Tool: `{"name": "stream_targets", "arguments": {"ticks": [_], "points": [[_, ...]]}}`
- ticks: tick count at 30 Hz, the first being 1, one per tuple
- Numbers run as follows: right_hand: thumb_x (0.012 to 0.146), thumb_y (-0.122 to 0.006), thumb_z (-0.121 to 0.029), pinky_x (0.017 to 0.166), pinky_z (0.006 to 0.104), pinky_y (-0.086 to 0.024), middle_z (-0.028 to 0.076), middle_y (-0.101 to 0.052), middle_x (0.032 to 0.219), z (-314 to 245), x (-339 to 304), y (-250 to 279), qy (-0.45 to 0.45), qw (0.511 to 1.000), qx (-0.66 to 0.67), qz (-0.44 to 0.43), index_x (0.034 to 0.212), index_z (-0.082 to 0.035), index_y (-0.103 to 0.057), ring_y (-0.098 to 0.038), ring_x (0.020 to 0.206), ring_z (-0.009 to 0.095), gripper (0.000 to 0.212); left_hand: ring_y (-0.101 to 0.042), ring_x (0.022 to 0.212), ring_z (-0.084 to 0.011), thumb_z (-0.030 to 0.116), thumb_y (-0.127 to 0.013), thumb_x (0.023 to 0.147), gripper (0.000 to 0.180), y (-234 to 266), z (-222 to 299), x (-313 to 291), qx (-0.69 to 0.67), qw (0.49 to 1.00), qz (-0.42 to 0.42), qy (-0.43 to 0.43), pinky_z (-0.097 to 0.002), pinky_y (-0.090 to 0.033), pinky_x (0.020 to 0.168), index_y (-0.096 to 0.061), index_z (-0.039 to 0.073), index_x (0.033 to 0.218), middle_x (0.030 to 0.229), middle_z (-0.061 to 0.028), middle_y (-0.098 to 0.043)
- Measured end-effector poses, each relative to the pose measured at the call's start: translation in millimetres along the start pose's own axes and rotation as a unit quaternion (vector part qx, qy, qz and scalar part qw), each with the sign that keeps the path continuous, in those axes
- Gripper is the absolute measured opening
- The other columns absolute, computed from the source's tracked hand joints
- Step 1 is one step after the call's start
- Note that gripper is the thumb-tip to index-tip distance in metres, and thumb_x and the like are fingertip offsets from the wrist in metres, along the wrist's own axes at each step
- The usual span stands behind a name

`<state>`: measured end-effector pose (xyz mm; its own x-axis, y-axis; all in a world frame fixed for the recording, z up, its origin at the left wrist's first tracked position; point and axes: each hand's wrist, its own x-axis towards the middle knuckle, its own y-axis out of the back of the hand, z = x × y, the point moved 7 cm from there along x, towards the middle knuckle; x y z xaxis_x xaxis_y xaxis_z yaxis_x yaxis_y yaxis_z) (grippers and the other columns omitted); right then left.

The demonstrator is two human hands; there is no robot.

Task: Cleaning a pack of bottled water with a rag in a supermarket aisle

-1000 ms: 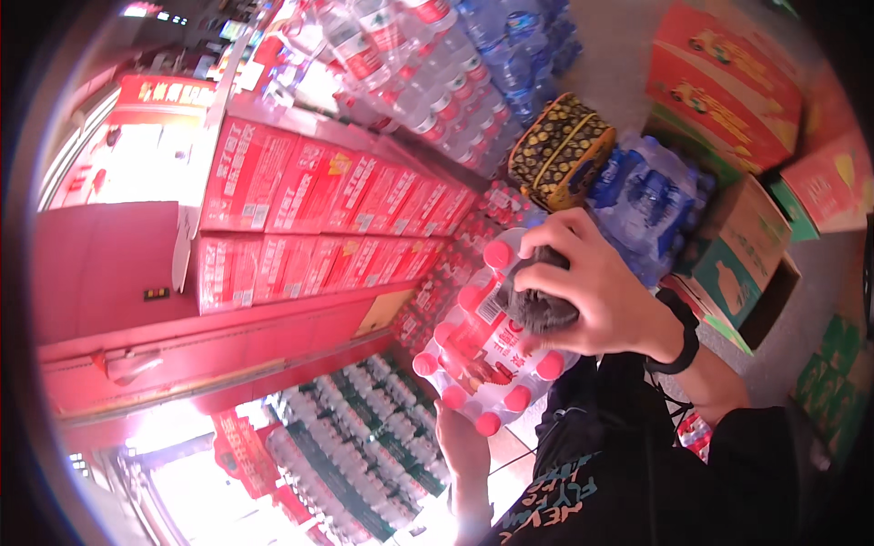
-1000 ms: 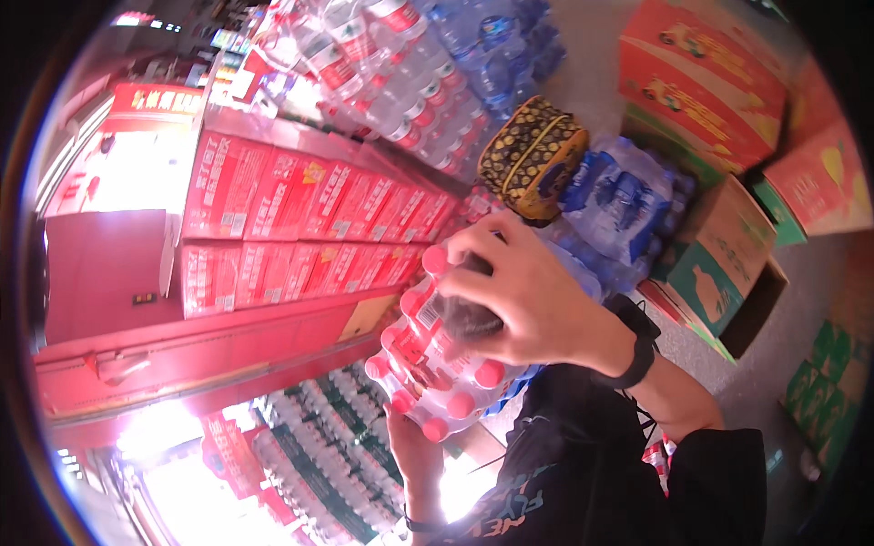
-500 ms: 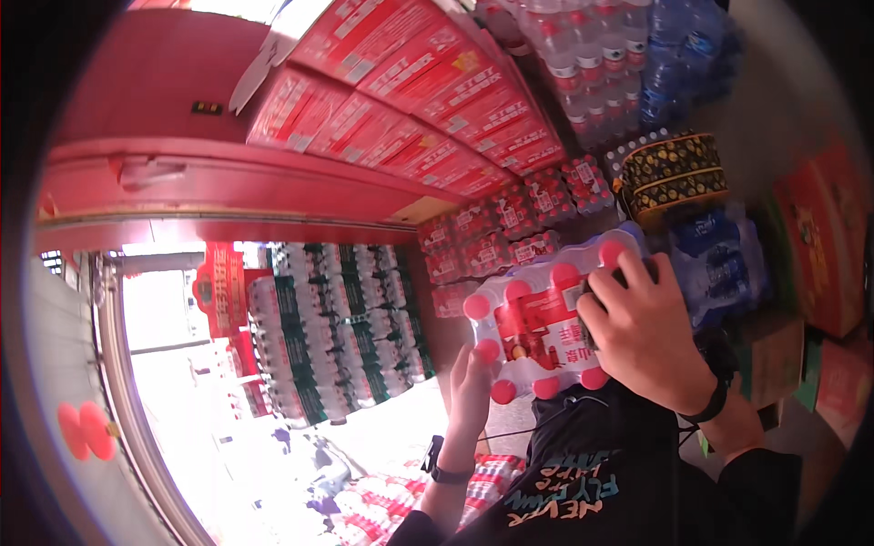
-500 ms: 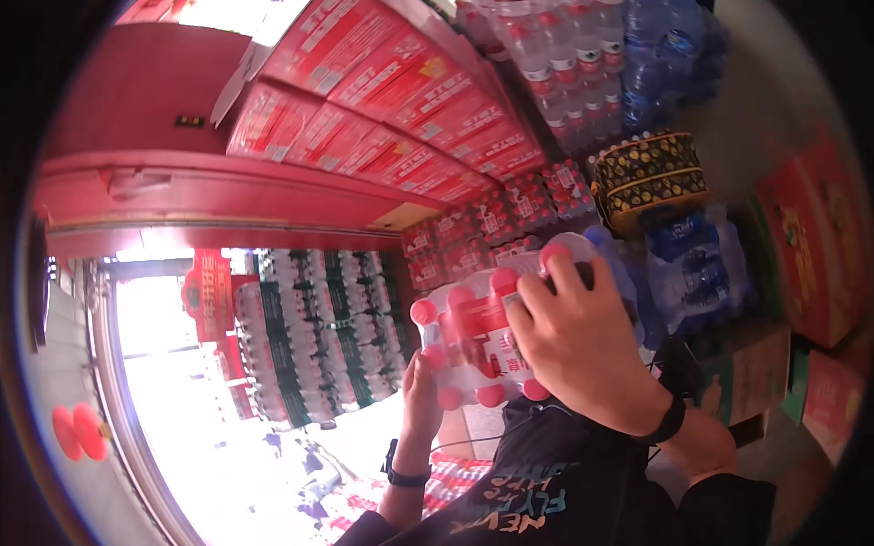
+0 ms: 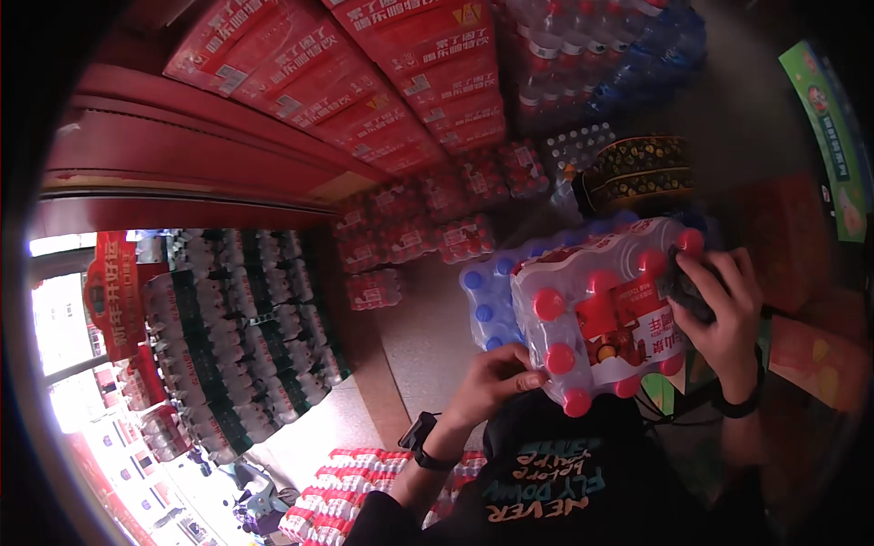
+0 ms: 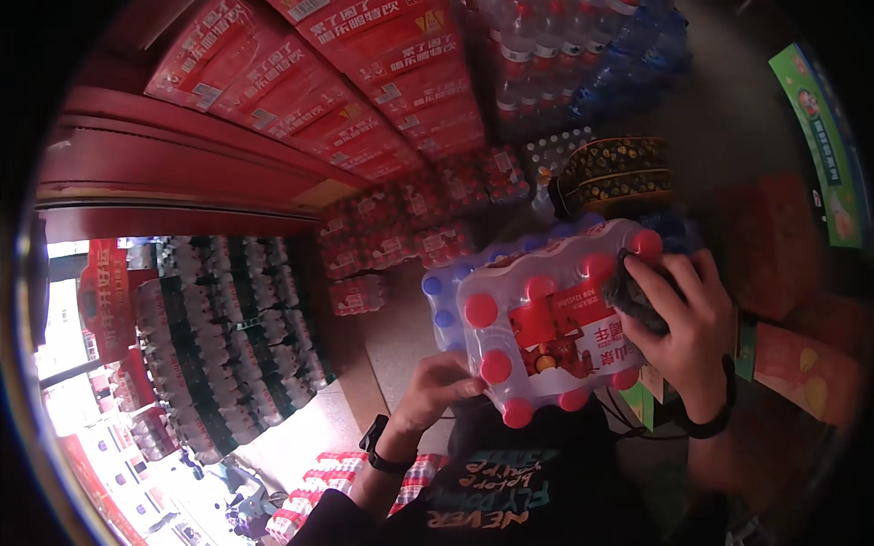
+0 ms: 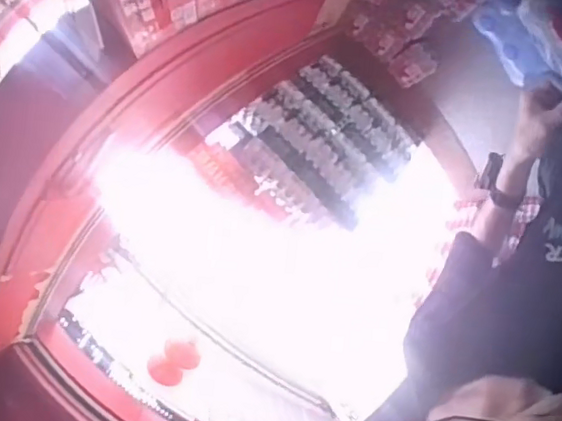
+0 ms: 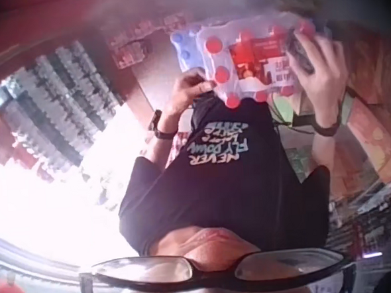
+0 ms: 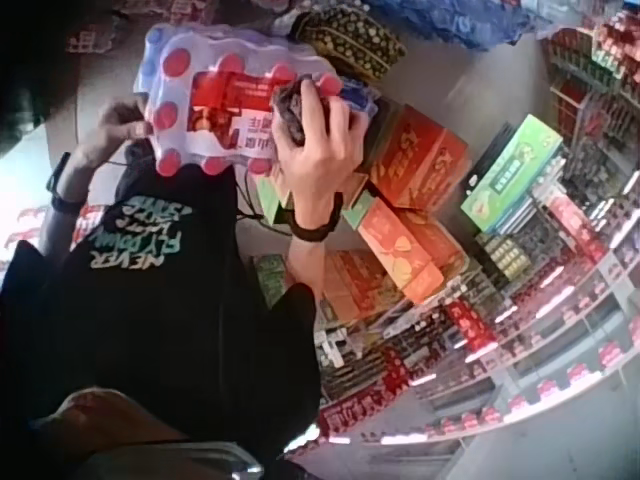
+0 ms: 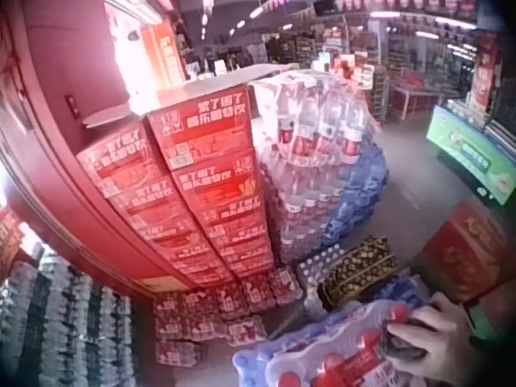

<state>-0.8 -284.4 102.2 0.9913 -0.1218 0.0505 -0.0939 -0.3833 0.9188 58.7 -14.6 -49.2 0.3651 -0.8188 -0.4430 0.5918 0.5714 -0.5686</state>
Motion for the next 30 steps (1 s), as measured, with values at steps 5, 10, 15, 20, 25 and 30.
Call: {"name": "stream_targets", "arguments": {"ticks": [5,10,15,20,25,30], "points": [[0.067,-0.085,-0.011,0.087,0.0463,-0.054,0.015,-0.066,0.125,-22,31,-26,-0.057,0.998,-0.017,-0.013,0.124,-0.009,-0.071,-0.064,0.106,0.039,0.059,-0.068,0.1,-0.0103,0.014,-0.077,0.099,0.017,2,6,8,0.003,0.998,-0.062,-0.011,-0.0281,-0.052,0.09,-0.07,0.0,0.105,0.102,-0.0031,-0.076],[0.072,-0.084,-0.014,0.085,0.0455,-0.055,0.016,-0.066,0.12,-65,63,-53,-0.116,0.992,-0.043,0.004,0.12,-0.008,-0.071,-0.065,0.102,0.04,0.05,-0.07,0.088,-0.0119,0.013,-0.077,0.099,0.016,4,5,10,0.075,0.995,-0.048,-0.052,-0.0289,-0.053,0.08,-0.07,-0.001,0.1,0.091,-0.0072,-0.077],[0.076,-0.082,-0.016,0.083,0.0447,-0.055,0.017,-0.067,0.115,-103,70,-65,-0.179,0.981,-0.06,0.04,0.116,-0.007,-0.071,-0.066,0.099,0.04,0.043,-0.072,0.081,-0.0129,0.013,-0.076,0.099,0.016,-2,12,14,0.12,0.989,-0.067,-0.063,-0.03,-0.054,0.075,-0.069,-0.002,0.098,0.087,-0.0093,-0.077],[0.08,-0.081,-0.018,0.08,0.0439,-0.055,0.018,-0.068,0.11,-87,60,-46,-0.232,0.966,-0.067,0.096,0.111,-0.006,-0.071,-0.067,0.096,0.04,0.035,-0.07,0.078,-0.0126,0.013,-0.076,0.099,0.017,5,10,7,0.133,0.987,-0.057,-0.069,-0.0289,-0.053,0.073,-0.067,-0.001,0.098,0.085,-0.008,-0.075],[0.084,-0.08,-0.02,0.078,0.043,-0.055,0.019,-0.068,0.104,10,18,-6,-0.297,0.937,-0.061,0.172,0.107,-0.004,-0.071,-0.068,0.092,0.041,0.029,-0.069,0.082,-0.0103,0.012,-0.076,0.099,0.016,12,4,6,0.126,0.99,-0.044,-0.051,-0.0284,-0.054,0.076,-0.067,-0.001,0.097,0.088,-0.007,-0.076],[0.088,-0.079,-0.022,0.076,0.0422,-0.055,0.02,-0.069,0.099,50,-35,8,-0.343,0.905,-0.025,0.251,0.103,-0.003,-0.071,-0.069,0.089,0.041,0.025,-0.068,0.092,-0.0112,0.008,-0.072,0.102,0.012,6,5,7,0.106,0.993,-0.056,0.008,-0.0283,-0.053,0.087,-0.067,-0.002,0.102,0.097,-0.0078,-0.076]]}}
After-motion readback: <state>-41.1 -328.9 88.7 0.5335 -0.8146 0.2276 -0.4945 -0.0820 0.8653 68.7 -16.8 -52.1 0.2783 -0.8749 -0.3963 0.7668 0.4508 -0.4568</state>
